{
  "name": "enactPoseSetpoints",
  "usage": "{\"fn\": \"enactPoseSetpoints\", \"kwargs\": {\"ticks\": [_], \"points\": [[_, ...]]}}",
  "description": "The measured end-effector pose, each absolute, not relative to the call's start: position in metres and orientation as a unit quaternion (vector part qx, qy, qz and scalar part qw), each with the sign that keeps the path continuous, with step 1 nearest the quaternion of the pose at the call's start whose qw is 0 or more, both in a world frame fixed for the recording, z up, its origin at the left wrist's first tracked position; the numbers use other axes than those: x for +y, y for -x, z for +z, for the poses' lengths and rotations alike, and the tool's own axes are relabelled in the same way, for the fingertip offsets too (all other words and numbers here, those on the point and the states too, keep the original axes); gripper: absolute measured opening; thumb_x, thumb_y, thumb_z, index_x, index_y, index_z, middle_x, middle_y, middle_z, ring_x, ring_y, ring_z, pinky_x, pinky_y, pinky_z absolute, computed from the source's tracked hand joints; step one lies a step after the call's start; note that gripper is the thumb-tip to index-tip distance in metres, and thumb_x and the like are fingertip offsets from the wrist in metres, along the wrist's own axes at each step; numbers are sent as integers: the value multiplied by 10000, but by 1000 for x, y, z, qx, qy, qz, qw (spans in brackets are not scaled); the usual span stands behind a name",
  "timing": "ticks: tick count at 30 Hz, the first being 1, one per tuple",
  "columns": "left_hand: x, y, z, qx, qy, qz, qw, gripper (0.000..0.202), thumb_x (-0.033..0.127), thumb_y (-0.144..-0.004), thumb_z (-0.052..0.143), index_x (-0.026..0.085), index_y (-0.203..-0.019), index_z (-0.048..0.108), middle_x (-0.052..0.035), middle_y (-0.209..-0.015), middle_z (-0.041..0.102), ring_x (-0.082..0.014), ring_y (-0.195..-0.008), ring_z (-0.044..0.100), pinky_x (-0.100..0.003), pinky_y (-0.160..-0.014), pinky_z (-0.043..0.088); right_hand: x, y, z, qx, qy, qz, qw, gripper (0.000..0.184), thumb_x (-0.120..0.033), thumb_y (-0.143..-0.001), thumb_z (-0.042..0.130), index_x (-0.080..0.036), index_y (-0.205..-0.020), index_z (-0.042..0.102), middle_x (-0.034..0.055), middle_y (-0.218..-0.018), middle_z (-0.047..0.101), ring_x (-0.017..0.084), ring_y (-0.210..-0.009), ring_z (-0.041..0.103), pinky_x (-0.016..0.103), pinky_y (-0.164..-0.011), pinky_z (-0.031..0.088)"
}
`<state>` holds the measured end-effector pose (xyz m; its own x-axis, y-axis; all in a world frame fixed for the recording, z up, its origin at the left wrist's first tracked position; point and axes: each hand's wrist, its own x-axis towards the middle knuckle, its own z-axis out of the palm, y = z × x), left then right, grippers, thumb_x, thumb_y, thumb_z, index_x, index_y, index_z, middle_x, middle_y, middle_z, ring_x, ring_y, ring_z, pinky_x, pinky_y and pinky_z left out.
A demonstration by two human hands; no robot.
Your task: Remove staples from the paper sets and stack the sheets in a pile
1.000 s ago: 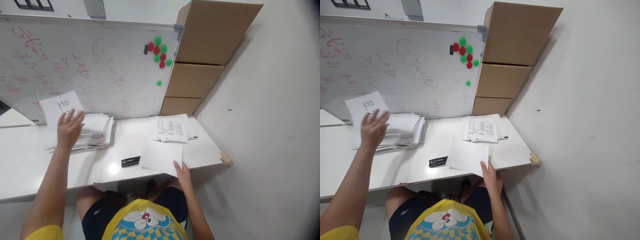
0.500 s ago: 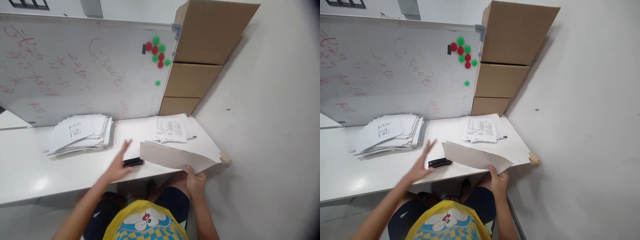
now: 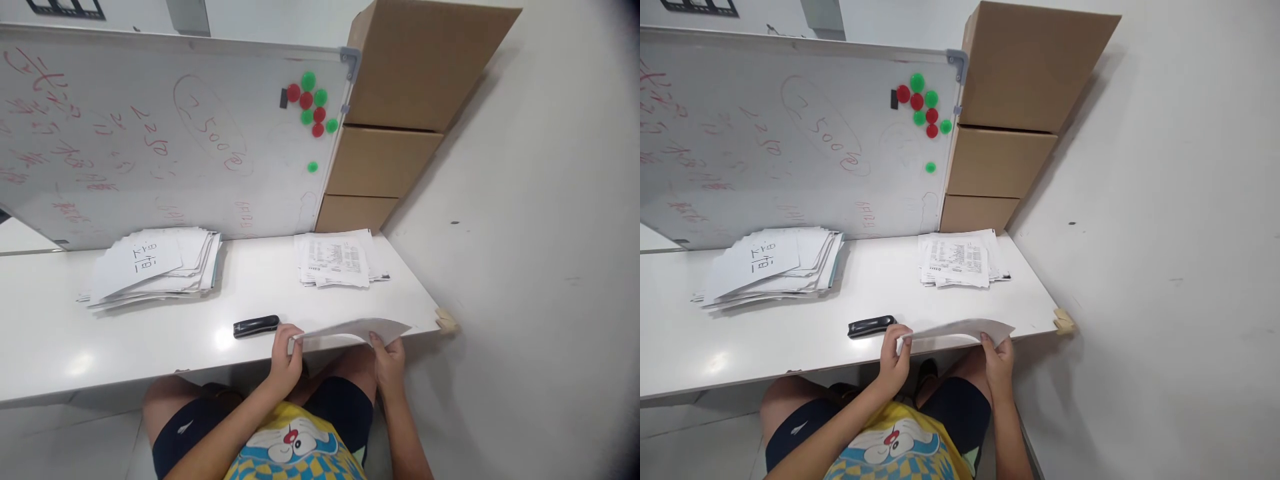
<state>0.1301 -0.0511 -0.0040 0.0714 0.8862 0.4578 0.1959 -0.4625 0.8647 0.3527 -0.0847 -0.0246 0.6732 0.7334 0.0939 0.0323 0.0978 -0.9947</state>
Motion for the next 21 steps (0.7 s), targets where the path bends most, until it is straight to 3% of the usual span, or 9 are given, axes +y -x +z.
{"fn": "enactPoseSetpoints", "kwargs": {"ticks": [4,9,14,18,21], "points": [[-46,-136,-8,419,-655,491,393,248,347,-898,506,204,-1095,552,-79,-1020,611,-207,-958,580,-363,-853,474,-89,-348,-32,-307,659,275,630,464,-492,-678,698,-158,-999,661,110,-973,733,284,-965,651,428,-885,482],[-39,-139,-9,394,-671,457,429,237,368,-911,483,192,-994,617,-82,-983,643,-204,-937,596,-359,-866,479,-85,-347,-37,-303,667,304,609,457,-538,-671,684,-165,-935,676,118,-960,745,295,-953,665,443,-885,489],[-43,-128,-17,445,-665,400,447,288,415,-899,490,178,-939,649,-52,-870,684,-191,-802,628,-342,-749,524,-84,-351,-23,-339,663,329,581,467,-567,-684,668,-163,-918,696,113,-952,751,304,-965,665,437,-903,484],[-44,-84,3,416,-729,412,354,314,400,-904,486,188,-1088,627,-74,-945,693,-204,-858,646,-349,-781,523,-95,-360,-4,-396,660,396,501,416,-540,-731,666,-183,-938,715,86,-1015,746,301,-1004,653,399,-899,494],[-29,-45,32,430,-753,435,242,386,365,-919,480,218,-1275,505,-79,-1036,671,-206,-951,631,-371,-865,496,-99,-365,1,-360,659,449,484,442,-545,-715,690,-187,-973,715,79,-1051,740,308,-1005,657,393,-863,517]]}}
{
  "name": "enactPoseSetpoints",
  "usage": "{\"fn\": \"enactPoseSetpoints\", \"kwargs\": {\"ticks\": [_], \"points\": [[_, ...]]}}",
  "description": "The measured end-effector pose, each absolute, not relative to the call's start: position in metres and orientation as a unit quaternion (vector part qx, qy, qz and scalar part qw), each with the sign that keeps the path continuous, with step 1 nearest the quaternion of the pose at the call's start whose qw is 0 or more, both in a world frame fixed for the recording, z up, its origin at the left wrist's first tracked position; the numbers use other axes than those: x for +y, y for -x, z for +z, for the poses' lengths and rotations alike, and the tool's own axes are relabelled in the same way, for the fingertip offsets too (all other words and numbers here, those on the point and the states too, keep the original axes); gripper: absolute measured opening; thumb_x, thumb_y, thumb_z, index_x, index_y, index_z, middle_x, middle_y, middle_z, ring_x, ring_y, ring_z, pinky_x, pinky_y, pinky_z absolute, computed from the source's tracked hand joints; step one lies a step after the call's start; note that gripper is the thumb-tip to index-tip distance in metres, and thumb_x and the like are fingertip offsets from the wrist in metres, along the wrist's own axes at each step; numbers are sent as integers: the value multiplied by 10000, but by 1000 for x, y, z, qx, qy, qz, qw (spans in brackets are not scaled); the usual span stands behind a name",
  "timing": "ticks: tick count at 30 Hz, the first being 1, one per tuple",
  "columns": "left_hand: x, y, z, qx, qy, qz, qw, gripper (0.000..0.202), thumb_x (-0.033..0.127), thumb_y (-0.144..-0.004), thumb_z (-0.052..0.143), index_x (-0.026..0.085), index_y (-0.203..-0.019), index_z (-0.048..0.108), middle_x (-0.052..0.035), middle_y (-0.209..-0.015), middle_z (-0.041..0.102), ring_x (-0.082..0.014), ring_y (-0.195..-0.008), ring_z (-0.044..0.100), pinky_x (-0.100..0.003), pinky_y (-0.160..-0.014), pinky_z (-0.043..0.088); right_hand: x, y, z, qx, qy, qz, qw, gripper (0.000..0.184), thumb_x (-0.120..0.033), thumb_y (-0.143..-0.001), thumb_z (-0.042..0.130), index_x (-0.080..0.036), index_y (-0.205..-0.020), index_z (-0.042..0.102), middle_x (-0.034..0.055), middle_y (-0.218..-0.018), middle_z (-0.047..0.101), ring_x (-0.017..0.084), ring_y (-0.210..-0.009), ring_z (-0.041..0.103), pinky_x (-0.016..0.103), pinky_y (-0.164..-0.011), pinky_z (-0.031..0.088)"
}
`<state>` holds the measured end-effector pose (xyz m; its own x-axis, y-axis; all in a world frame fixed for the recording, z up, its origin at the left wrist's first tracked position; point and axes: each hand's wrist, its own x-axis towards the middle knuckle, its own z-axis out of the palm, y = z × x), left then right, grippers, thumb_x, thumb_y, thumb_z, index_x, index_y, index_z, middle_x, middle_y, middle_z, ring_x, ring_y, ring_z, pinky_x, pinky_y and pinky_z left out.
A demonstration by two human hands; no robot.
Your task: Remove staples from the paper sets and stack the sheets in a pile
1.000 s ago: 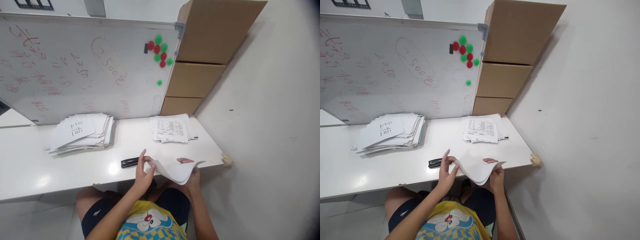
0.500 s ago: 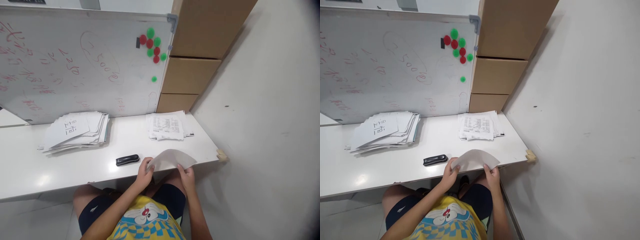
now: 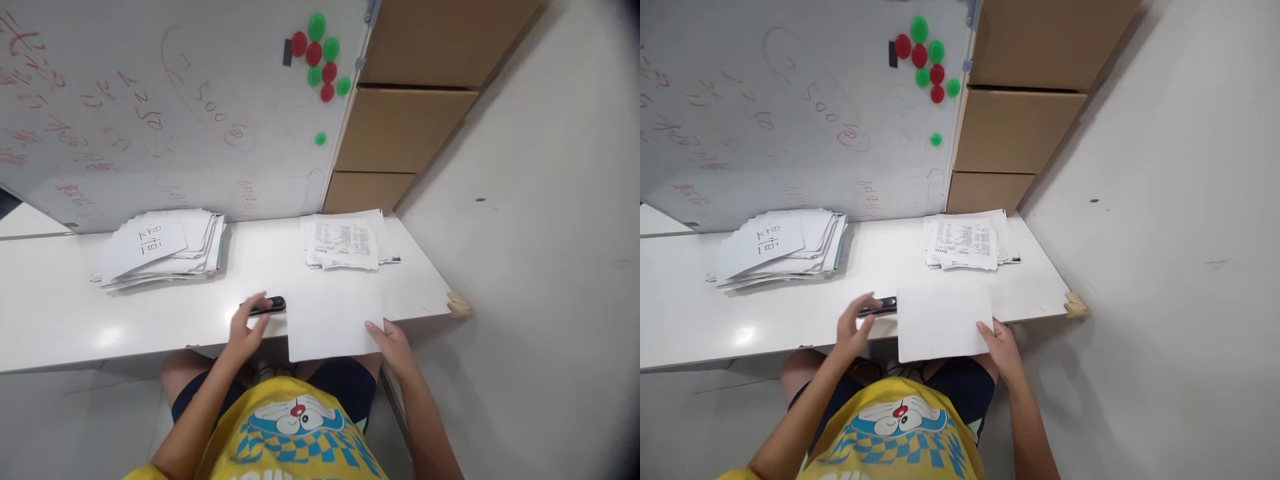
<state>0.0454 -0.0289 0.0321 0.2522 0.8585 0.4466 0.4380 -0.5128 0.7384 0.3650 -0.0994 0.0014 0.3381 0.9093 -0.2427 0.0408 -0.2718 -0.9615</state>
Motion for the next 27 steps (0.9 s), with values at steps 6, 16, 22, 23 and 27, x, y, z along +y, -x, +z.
{"fn": "enactPoseSetpoints", "kwargs": {"ticks": [6,16,22,23,27], "points": [[12,-27,26,386,-902,185,59,497,384,-878,564,191,-1328,477,-122,-1109,644,-271,-1000,599,-409,-821,475,-91,-352,-12,-296,629,512,505,523,-549,-640,753,-176,-1004,706,84,-972,757,299,-879,698,389,-766,556],[17,-25,-3,349,-908,231,-8,382,312,-942,474,213,-1311,492,-94,-985,678,-207,-875,624,-343,-731,457,-93,-344,-17,-362,652,506,433,457,-528,-716,679,-166,-993,710,93,-1013,747,301,-903,689,376,-762,544],[17,-23,-5,357,-893,270,-44,396,287,-939,486,219,-1329,477,-84,-965,679,-198,-831,623,-324,-692,451,-91,-348,-10,-432,658,467,402,451,-513,-760,630,-170,-1039,713,93,-1050,736,305,-957,671,392,-819,529],[17,-22,-5,364,-888,278,-46,398,288,-937,490,223,-1330,479,-85,-963,679,-198,-826,623,-323,-691,453,-91,-348,-8,-438,657,463,402,449,-511,-760,630,-171,-1040,715,92,-1036,740,305,-952,672,394,-819,529],[17,-21,-4,371,-888,269,-32,395,296,-935,482,240,-1326,498,-87,-967,680,-198,-827,629,-323,-692,458,-91,-343,0,-433,654,466,410,438,-511,-750,643,-176,-1021,722,82,-1010,746,307,-963,667,400,-842,521]]}}
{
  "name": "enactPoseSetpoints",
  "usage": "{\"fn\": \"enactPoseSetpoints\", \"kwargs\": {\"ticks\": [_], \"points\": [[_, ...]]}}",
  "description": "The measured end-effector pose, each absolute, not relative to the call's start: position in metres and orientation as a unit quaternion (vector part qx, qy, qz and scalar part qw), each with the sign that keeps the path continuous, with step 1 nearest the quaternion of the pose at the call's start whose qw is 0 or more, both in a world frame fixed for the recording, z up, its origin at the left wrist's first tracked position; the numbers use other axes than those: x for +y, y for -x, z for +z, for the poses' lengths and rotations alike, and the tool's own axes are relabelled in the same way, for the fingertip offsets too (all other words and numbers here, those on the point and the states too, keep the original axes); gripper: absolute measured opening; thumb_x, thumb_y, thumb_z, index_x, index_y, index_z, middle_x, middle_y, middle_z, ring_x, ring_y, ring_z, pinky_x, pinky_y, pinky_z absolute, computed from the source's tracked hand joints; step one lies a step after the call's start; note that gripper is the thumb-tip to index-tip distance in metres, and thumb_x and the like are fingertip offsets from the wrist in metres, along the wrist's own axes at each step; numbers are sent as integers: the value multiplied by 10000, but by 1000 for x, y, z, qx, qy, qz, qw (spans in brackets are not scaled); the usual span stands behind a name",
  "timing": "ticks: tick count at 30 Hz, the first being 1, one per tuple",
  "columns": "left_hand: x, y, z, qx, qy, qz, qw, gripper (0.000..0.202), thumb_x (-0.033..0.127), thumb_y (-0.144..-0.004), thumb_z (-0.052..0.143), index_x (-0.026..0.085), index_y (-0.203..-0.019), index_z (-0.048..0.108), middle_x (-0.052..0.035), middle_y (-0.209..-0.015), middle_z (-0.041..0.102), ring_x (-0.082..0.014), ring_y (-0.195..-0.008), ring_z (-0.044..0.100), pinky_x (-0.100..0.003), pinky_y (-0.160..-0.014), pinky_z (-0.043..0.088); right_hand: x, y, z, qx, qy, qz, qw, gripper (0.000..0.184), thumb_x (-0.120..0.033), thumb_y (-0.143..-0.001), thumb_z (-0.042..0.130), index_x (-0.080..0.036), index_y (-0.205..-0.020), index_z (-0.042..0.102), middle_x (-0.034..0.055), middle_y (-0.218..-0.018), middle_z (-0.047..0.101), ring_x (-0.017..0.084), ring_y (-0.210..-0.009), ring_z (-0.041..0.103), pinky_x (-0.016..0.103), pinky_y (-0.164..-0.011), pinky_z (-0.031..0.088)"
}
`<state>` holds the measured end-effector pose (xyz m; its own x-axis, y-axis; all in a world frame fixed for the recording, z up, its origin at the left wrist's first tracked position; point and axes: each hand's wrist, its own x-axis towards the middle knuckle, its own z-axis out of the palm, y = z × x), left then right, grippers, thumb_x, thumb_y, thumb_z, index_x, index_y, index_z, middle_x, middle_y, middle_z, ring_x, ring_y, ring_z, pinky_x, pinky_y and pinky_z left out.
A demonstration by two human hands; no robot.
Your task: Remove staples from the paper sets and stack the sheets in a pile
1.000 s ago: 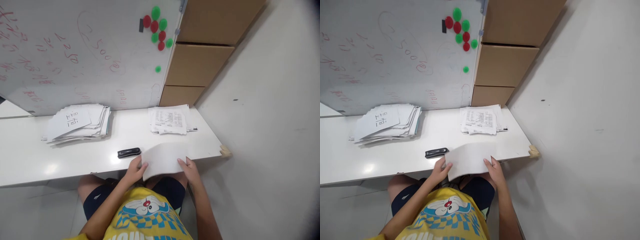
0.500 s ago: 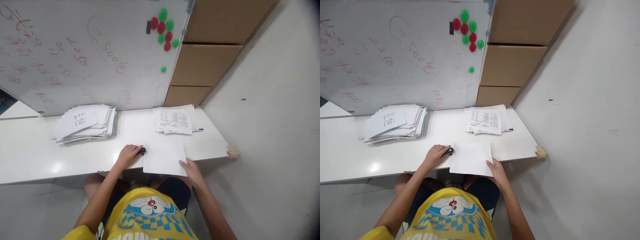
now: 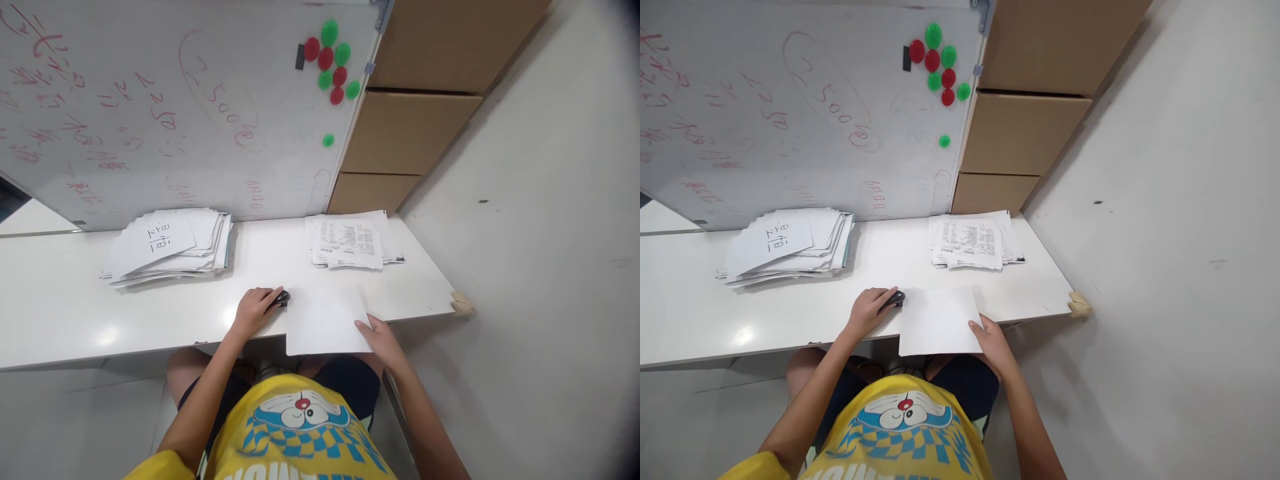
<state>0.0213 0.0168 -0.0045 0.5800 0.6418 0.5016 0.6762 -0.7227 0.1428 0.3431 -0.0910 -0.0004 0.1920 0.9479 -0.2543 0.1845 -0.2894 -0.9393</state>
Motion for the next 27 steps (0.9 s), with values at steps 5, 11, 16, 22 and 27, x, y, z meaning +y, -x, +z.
{"fn": "enactPoseSetpoints", "kwargs": {"ticks": [5,11,16,22,27], "points": [[14,-26,1,-352,900,-255,17,370,288,-929,488,215,-1290,526,-95,-988,689,-214,-881,637,-344,-718,464,-90,-334,12,-360,640,514,444,474,-549,-661,721,-173,-950,722,84,-977,754,305,-889,687,395,-779,540],[13,-27,1,-347,901,-260,18,353,278,-923,496,191,-1262,540,-96,-988,691,-216,-883,635,-349,-730,462,-95,-333,20,-266,599,574,491,461,-510,-604,791,-177,-914,715,84,-857,765,289,-780,711,385,-716,562],[12,-27,0,-351,899,-262,20,342,288,-926,495,193,-1250,549,-93,-992,694,-209,-879,636,-343,-733,457,-100,-335,21,-238,592,581,505,425,-468,-619,796,-182,-925,722,82,-851,766,292,-772,715,388,-696,574],[11,-27,1,-353,904,-240,6,368,307,-932,483,199,-1280,538,-99,-1047,690,-214,-918,634,-351,-747,453,-97,-328,11,-238,577,604,496,448,-468,-631,791,-178,-965,720,81,-882,766,283,-772,716,375,-678,573],[13,-27,1,-352,903,-246,-3,315,322,-952,457,218,-1215,595,-87,-1065,703,-201,-910,643,-343,-725,443,-94,-326,1,-243,578,599,498,452,-476,-615,801,-175,-941,718,78,-872,767,290,-788,717,401,-722,575]]}}
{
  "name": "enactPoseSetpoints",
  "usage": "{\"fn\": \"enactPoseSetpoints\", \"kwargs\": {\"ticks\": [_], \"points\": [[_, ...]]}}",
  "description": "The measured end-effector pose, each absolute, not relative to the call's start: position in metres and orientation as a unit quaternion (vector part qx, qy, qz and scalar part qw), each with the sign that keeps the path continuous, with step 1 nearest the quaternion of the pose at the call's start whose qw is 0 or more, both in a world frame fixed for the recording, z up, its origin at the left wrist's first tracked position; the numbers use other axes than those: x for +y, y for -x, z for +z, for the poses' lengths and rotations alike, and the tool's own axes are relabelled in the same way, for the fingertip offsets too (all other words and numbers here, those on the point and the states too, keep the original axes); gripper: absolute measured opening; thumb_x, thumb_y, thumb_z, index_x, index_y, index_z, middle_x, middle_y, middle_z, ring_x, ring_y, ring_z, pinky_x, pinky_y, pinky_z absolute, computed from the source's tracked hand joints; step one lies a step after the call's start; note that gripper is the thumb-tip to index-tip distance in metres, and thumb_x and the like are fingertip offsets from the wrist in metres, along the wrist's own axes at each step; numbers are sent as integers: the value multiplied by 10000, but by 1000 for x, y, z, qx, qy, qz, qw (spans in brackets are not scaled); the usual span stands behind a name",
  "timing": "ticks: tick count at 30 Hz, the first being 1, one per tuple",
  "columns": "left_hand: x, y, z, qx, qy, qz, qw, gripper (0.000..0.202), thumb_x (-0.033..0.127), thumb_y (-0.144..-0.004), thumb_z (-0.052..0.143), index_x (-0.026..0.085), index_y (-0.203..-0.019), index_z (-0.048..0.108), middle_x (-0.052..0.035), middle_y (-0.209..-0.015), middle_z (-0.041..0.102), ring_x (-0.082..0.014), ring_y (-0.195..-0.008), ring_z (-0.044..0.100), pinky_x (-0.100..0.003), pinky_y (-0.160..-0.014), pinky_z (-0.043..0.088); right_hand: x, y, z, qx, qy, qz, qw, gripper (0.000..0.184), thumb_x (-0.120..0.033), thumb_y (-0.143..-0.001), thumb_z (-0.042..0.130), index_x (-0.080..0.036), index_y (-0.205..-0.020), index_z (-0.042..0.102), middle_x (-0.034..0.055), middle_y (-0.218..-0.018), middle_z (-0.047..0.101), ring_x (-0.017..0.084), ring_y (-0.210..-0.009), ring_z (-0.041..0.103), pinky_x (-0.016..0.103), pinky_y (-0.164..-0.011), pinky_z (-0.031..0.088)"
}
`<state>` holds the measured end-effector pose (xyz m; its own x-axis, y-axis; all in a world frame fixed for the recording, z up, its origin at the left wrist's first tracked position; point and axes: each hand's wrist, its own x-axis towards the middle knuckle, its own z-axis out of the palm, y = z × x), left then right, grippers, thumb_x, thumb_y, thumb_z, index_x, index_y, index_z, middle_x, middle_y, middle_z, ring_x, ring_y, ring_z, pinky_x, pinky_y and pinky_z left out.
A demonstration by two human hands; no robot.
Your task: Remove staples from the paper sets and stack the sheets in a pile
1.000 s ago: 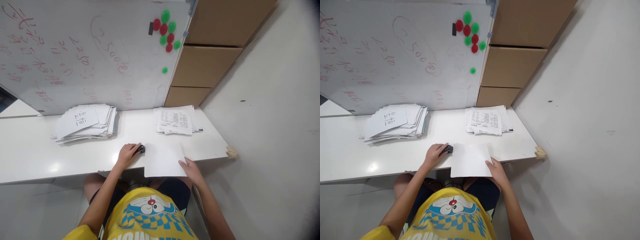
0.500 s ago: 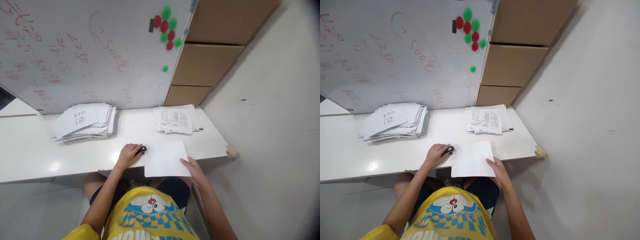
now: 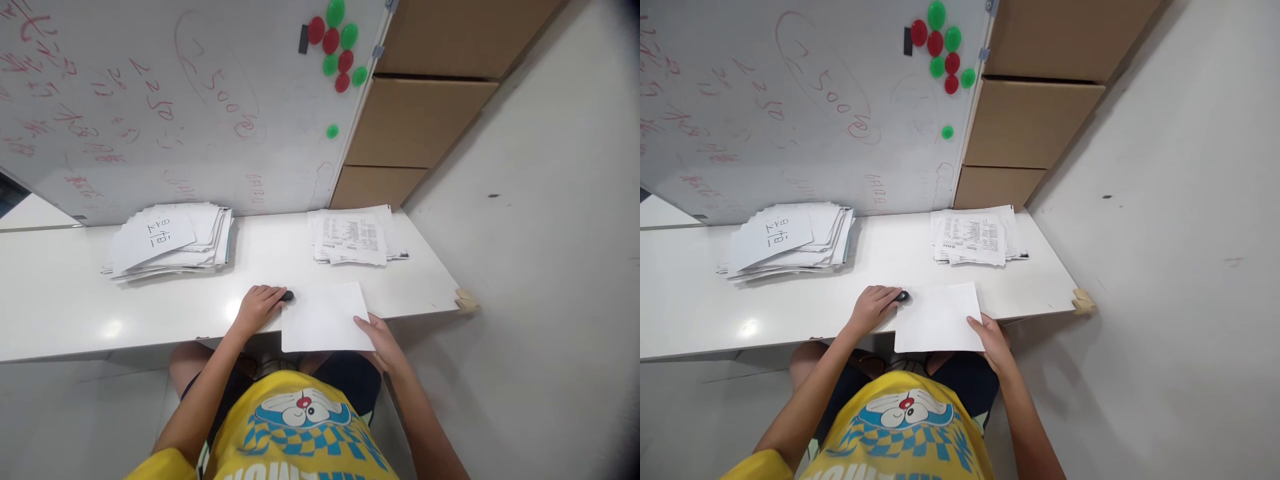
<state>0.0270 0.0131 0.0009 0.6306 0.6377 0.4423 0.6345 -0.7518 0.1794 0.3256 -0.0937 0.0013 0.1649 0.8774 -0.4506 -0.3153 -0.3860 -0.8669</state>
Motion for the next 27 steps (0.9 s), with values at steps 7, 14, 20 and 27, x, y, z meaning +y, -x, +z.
{"fn": "enactPoseSetpoints", "kwargs": {"ticks": [7,14,20,27], "points": [[15,-30,-1,337,-909,246,0,301,255,-945,443,206,-1193,606,-102,-1046,707,-187,-847,646,-347,-714,447,-95,-323,-6,-252,583,592,496,408,-476,-657,767,-194,-948,722,80,-909,764,313,-922,700,437,-803,565],[10,-30,-1,345,-905,248,-13,323,254,-942,450,211,-1238,573,-93,-1070,704,-191,-855,648,-349,-714,444,-89,-328,-6,-334,643,501,474,401,-503,-694,698,-194,-949,720,74,-958,755,316,-995,663,443,-878,516],[17,-13,8,365,-873,323,-4,309,232,-910,481,222,-1197,597,-86,-1029,712,-212,-944,646,-384,-825,469,-40,-389,10,-359,726,244,534,361,-459,-716,634,-191,-946,706,80,-1008,730,285,-1030,615,377,-911,469],[95,115,40,637,-694,315,-118,539,428,-857,515,154,-1321,501,-162,-1341,534,-356,-1311,394,-541,-1044,307,77,-427,8,-400,769,122,483,387,-379,-779,456,-102,-965,653,138,-932,687,258,-870,599,396,-817,467]]}}
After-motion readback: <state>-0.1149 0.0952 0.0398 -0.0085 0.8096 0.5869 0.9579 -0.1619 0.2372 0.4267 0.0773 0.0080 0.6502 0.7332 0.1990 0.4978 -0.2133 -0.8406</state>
